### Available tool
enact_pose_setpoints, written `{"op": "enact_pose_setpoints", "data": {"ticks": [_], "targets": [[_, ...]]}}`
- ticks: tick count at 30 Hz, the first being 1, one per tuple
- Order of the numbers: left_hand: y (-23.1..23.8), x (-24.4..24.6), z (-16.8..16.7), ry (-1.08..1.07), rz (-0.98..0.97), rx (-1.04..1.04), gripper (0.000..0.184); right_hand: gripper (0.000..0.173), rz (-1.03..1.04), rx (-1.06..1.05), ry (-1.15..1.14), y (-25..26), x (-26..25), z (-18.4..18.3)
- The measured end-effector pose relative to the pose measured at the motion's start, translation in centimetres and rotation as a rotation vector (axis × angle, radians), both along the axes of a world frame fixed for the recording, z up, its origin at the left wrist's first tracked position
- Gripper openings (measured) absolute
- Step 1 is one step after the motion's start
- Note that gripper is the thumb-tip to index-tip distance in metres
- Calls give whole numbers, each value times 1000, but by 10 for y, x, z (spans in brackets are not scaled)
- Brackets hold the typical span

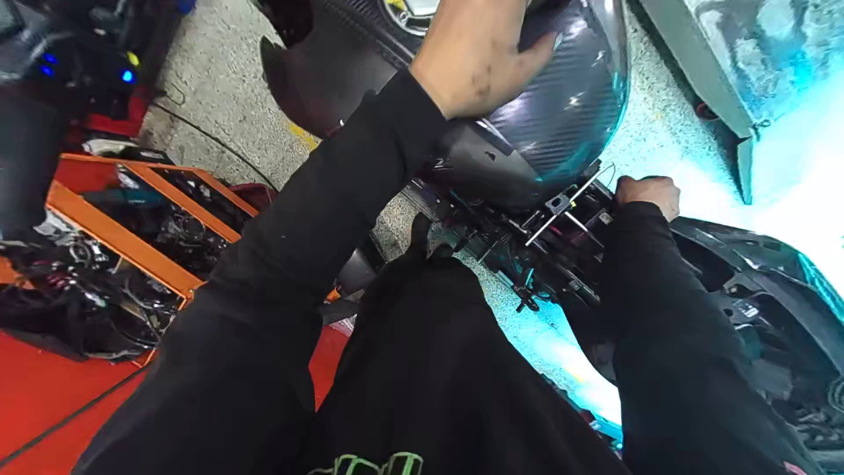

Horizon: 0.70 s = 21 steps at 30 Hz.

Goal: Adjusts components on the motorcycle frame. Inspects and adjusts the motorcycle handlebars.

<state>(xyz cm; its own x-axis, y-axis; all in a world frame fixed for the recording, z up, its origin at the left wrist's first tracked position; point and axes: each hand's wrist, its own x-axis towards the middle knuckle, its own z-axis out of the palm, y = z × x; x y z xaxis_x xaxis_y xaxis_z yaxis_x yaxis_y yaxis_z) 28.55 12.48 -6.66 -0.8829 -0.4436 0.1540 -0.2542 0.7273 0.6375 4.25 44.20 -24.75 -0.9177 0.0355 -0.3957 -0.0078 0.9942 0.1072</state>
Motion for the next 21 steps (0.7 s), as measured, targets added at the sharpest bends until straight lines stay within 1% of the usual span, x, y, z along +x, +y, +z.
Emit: {"op": "enact_pose_setpoints", "data": {"ticks": [1, 2, 5, 7, 8, 13, 17, 19, 20, 21], "targets": [[1, 11, -3, -18, -10, -20, 36, 64, -2, 8, -3, -1, 0, 0], [2, 20, -7, -12, -6, -49, 39, 64, 0, 20, 3, -1, 1, 0], [12, 33, -19, 62, 59, -181, 37, 66, 8, 32, 31, -2, 0, -3], [23, 43, -30, 154, 102, -275, 37, 66, 15, 43, 41, 1, 0, -8], [28, 51, -34, 206, 104, -289, 37, 66, 15, 46, 47, 3, 1, -8], [53, 92, -58, 389, 116, -269, 41, 62, 61, 37, 54, -2, 10, 3], [87, 120, -78, 380, 132, -228, 43, 60, 83, 27, 65, 0, 13, 2], [102, 138, -89, 366, 101, -198, 45, 59, 97, 29, 86, 2, 13, 1], [107, 150, -94, 351, 85, -185, 44, 58, 101, 29, 92, 2, 15, 1], [111, 165, -98, 339, 86, -170, 40, 57, 105, 27, 103, 3, 15, 0]]}}
